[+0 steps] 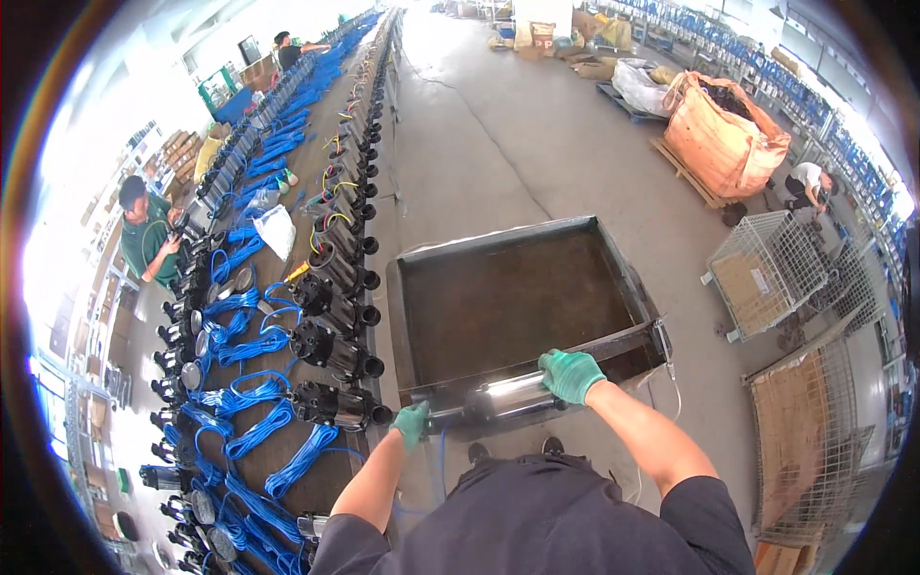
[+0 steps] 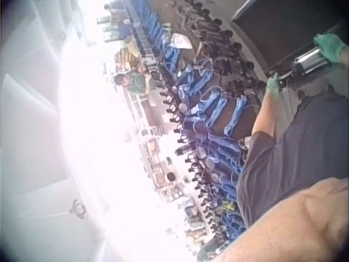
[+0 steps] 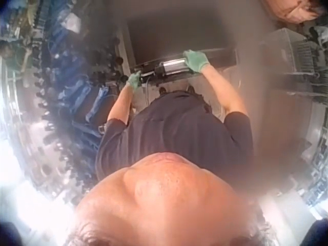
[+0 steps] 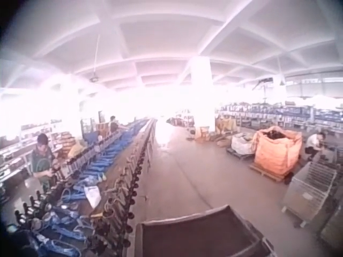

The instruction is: The person, wearing green gloves, places a submersible pump into a water-filled testing tray, holds it submerged to check for leaks, and then places it back onto a long table with other similar pumps.

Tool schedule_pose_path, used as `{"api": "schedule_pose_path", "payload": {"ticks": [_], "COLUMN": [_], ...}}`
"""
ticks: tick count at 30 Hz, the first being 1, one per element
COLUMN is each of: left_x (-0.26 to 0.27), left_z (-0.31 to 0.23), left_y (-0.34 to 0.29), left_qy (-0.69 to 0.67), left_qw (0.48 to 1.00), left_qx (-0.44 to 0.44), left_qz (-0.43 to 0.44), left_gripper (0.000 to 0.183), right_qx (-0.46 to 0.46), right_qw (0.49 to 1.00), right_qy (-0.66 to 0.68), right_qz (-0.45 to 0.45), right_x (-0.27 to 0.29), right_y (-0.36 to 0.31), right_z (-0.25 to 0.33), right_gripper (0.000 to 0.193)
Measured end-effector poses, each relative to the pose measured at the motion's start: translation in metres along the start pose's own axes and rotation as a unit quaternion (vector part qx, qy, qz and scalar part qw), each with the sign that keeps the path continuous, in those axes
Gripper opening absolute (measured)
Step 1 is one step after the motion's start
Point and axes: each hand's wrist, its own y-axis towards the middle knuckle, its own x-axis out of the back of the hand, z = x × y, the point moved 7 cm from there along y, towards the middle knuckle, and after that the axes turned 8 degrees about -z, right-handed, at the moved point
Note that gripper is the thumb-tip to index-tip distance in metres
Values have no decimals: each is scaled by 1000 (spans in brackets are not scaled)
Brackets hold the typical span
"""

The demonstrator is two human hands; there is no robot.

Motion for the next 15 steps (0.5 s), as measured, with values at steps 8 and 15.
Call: {"api": "schedule_pose_path", "payload": {"ticks": [8, 15], "left_x": [2, 3], "left_z": [-58, -61], "left_y": [-76, -73], "left_qy": [416, 311], "left_qw": [748, 773], "left_qx": [-516, -553], "left_qz": [-34, 15], "left_gripper": [51, 46], "right_qx": [-10, -5], "right_qw": [1000, 1000], "right_qy": [3, 1], "right_qz": [-13, 13], "right_x": [1, -7], "right_y": [-3, -1], "right_z": [-1, -7], "right_gripper": [28, 34]}}
